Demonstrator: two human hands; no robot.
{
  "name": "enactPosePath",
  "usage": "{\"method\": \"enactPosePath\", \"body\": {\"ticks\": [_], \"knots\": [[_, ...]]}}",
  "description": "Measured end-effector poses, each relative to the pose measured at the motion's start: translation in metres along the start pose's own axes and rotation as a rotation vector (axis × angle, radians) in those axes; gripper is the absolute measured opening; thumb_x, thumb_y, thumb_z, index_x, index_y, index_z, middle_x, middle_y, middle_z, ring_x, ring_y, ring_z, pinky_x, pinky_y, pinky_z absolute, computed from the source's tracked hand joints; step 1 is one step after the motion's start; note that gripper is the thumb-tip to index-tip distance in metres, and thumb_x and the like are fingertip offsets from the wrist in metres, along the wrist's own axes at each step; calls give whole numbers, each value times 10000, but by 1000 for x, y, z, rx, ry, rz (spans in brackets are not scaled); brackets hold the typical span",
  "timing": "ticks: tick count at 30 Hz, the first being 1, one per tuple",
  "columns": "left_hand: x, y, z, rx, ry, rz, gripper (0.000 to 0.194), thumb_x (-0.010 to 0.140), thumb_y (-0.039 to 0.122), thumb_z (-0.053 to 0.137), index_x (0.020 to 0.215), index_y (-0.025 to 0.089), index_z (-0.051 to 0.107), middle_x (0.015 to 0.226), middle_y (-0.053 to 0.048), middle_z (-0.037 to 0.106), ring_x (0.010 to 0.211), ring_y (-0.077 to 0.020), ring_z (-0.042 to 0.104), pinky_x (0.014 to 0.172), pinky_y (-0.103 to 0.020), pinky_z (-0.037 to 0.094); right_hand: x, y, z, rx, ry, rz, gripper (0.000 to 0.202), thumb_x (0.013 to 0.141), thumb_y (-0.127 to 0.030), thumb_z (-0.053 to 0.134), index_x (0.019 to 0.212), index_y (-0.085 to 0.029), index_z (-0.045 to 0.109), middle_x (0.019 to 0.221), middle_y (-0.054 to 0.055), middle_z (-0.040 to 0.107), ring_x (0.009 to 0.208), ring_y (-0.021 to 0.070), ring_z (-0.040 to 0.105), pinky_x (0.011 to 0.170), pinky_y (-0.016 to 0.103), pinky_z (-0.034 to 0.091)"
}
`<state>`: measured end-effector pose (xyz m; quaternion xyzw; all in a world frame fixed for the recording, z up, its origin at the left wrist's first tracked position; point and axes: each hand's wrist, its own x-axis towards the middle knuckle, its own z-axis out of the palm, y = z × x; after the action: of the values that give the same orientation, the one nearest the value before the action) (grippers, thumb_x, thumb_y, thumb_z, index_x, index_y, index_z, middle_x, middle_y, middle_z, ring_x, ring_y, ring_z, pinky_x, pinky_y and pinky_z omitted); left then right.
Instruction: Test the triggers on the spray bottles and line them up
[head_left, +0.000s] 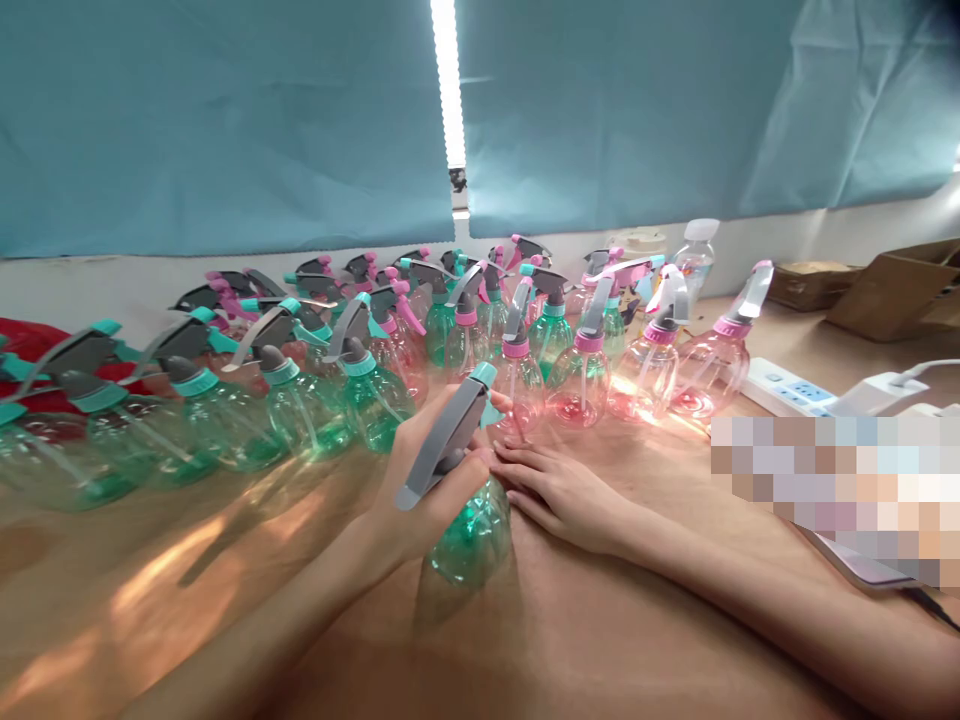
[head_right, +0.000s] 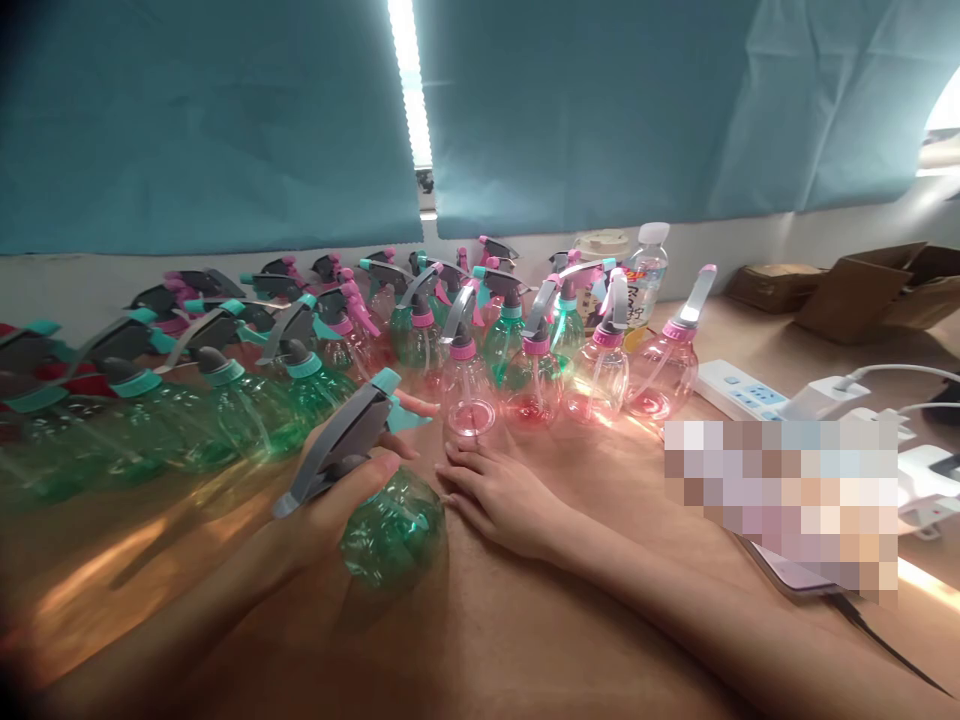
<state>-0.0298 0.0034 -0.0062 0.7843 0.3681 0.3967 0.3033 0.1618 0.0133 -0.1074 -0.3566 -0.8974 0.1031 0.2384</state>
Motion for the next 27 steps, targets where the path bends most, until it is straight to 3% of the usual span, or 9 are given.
{"method": "enactPosePath", "body": {"ticks": [8, 13, 27], "knots": [[-1, -2, -1, -5, -26, -44, 287, 792, 210, 507, 1073, 250, 545, 705, 30, 496, 526, -128, 474, 515, -276, 391, -1, 3, 0, 48, -6, 26, 413, 982, -343, 421, 1331, -164, 549, 1359, 136, 562, 1292, 276, 479, 1048, 488, 424], [-1, -3, -1, -45, -11, -49, 164, 772, 203, 537, 933, 236, 528, 707, 36, 465, 517, -112, 419, 500, -263, 375, -1, 5, 1, 54, 6, 22, 408, 974, -340, 440, 1316, -154, 563, 1358, 137, 563, 1289, 272, 485, 1059, 481, 418], [0, -4, -1, -19, -34, -62, 363, 782, 214, 517, 1141, 259, 551, 702, 29, 507, 527, -134, 492, 499, -273, 395, -1, 3, 0, 34, 7, 23, 393, 980, -342, 433, 1303, -168, 572, 1347, 113, 578, 1282, 260, 493, 1065, 468, 416]]}}
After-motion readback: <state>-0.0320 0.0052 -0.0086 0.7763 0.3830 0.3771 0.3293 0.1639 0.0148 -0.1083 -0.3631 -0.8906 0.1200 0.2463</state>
